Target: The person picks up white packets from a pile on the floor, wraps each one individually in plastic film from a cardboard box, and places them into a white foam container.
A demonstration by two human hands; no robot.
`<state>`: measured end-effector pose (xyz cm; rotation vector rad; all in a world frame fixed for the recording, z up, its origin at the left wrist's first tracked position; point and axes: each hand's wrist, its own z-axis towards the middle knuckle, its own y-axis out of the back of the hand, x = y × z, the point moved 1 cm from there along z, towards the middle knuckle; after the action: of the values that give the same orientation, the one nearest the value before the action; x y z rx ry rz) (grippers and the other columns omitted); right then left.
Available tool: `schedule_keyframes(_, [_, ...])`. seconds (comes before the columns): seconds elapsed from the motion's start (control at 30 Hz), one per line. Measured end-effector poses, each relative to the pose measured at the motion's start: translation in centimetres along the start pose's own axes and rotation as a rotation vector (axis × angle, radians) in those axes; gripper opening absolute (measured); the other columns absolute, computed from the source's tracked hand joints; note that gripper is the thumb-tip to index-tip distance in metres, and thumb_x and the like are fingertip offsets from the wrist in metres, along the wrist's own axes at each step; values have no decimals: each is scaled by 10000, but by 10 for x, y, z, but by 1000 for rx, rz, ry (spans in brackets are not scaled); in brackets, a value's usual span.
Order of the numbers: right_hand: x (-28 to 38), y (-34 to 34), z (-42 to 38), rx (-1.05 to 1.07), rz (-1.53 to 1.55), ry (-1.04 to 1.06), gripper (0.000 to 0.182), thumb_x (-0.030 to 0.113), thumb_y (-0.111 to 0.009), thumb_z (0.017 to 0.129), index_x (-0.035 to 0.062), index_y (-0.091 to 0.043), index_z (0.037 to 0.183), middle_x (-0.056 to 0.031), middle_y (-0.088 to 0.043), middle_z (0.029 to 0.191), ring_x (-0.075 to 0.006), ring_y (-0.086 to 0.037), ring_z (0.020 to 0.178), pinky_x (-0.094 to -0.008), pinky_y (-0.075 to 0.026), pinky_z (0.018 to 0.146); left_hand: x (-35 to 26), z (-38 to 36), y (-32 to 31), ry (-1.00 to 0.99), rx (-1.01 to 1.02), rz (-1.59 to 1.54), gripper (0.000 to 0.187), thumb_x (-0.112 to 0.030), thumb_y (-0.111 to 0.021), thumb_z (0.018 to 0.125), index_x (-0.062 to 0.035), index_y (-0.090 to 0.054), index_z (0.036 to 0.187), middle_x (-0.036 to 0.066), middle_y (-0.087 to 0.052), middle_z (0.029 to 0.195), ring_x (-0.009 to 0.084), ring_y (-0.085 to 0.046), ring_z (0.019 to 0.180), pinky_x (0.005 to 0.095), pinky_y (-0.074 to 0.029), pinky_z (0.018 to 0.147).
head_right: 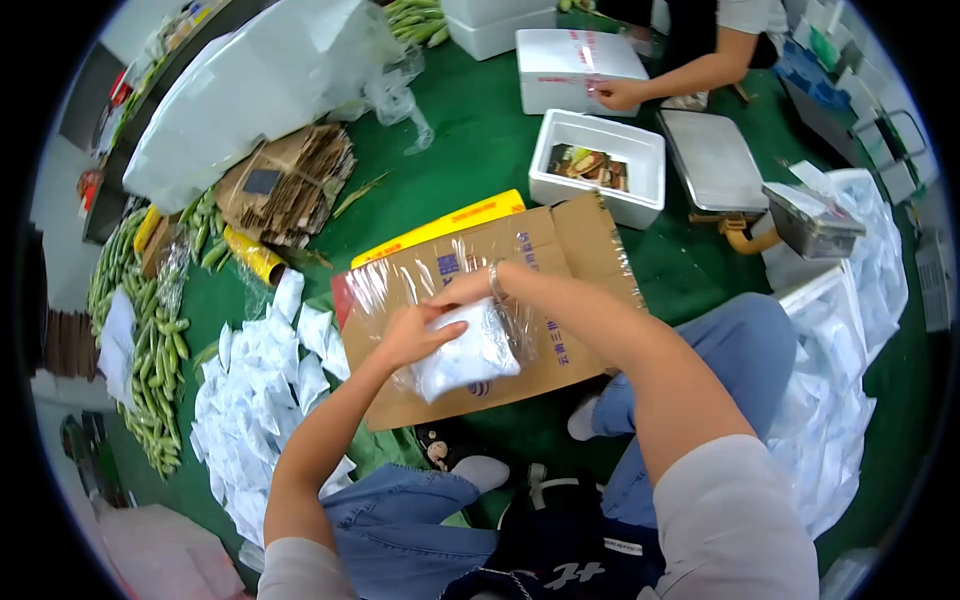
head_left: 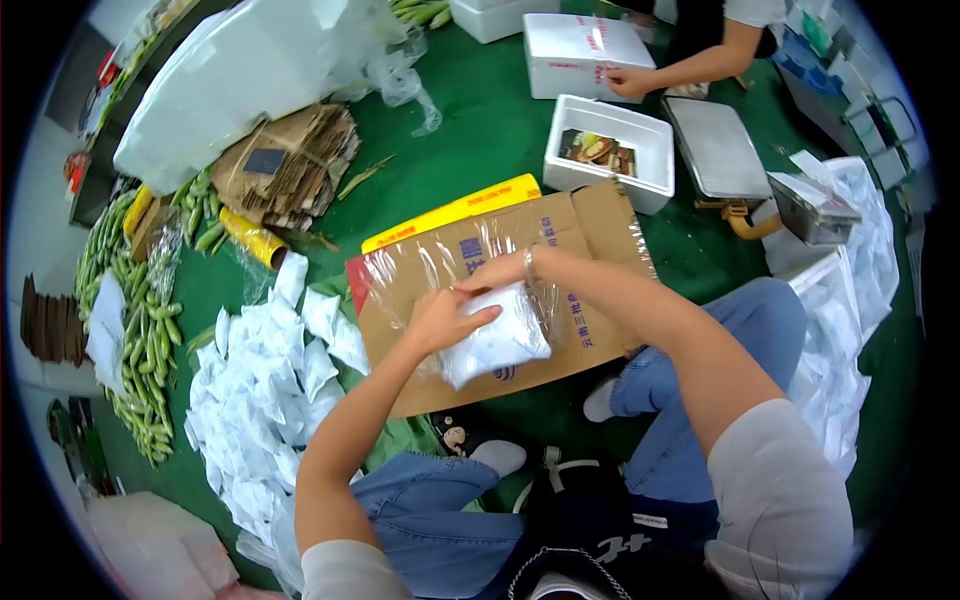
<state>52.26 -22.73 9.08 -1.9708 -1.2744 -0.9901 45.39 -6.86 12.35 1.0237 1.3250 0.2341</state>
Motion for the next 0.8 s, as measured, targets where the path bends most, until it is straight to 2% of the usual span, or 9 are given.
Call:
schedule_keyframes(0.13, [-24,-14,14,-15,-281,236,636,525,-450,941,22,-494,1327,-123,-449,1412,-240,-408,1302,-315,-307,1076,-19,-42,-61,677,261,-1456,533,-511,-464,928,-52,-587,1171,111,-653,985,213,-648,800,324,-531,637])
schedule_keyframes(0.17, [-46,-18,30,-10,-230,334,630,511,-457,941,30,-471,1347,-120,-405,1449,-262,-366,1336,-332,-275,1100,31,-69,-114,246,865,-2074,639,-615,-429,893,-36,-591,1106,131,-621,868,263,-617,720,349,-506,588])
schedule_keyframes(0.23, [-39,-39,10,-230,-302,430,609,477,-472,940,48,-445,1371,-114,-331,1494,-282,-325,1358,-343,-233,1121,38,-141,-165,1005,1480,-2329,626,-636,-528,829,-34,-564,996,84,-580,830,272,-577,765,369,-487,661])
schedule_keyframes(0.3, [-47,-46,19,-344,-464,441,596,462,-479,932,77,-435,1385,-113,-285,1517,-288,-321,1360,-360,-216,1129,-75,-164,-134,623,839,-967,626,-596,-550,865,-21,-619,1103,57,-630,976,136,-563,851,268,-467,713])
schedule_keyframes(0.4, [-25,-74,-4,-453,-681,366,573,477,-489,916,76,-502,1325,-120,-426,1419,-300,-394,1295,-400,-246,1098,-103,-183,-122,471,1528,-266,942,-709,-463,838,124,-466,1278,232,-513,1282,282,-478,1180,343,-379,998])
schedule_keyframes(0.6, [40,-132,-90,-136,-192,520,349,332,-486,938,59,-631,1100,-116,-644,1038,-183,-579,1012,-300,-428,886,-47,-171,-82,710,760,-613,666,-611,-520,865,21,-571,1068,170,-636,933,235,-618,813,334,-508,653])
schedule_keyframes(0.7, [47,-167,-120,-445,200,877,282,241,-506,944,-2,-635,1007,-57,-630,860,-95,-574,850,-243,-451,735,-44,-155,-50,412,626,-1873,679,-695,-413,863,-44,-572,970,107,-605,705,216,-559,517,309,-437,431])
schedule_keyframes(0.77, [37,-171,-120,-859,443,975,266,226,-529,934,-17,-640,926,-39,-617,729,-104,-591,761,-262,-458,691,-60,-149,-36,222,697,-1946,756,-712,-338,877,-11,-575,1032,165,-624,914,260,-624,784,364,-514,607])
schedule_keyframes(0.8, [22,-166,-103,-967,665,865,277,233,-540,927,-24,-636,892,-27,-609,703,-102,-589,731,-253,-456,667,-113,-152,-19,387,161,-1684,756,-690,-309,898,-4,-566,1086,191,-596,1020,276,-601,910,391,-503,727])
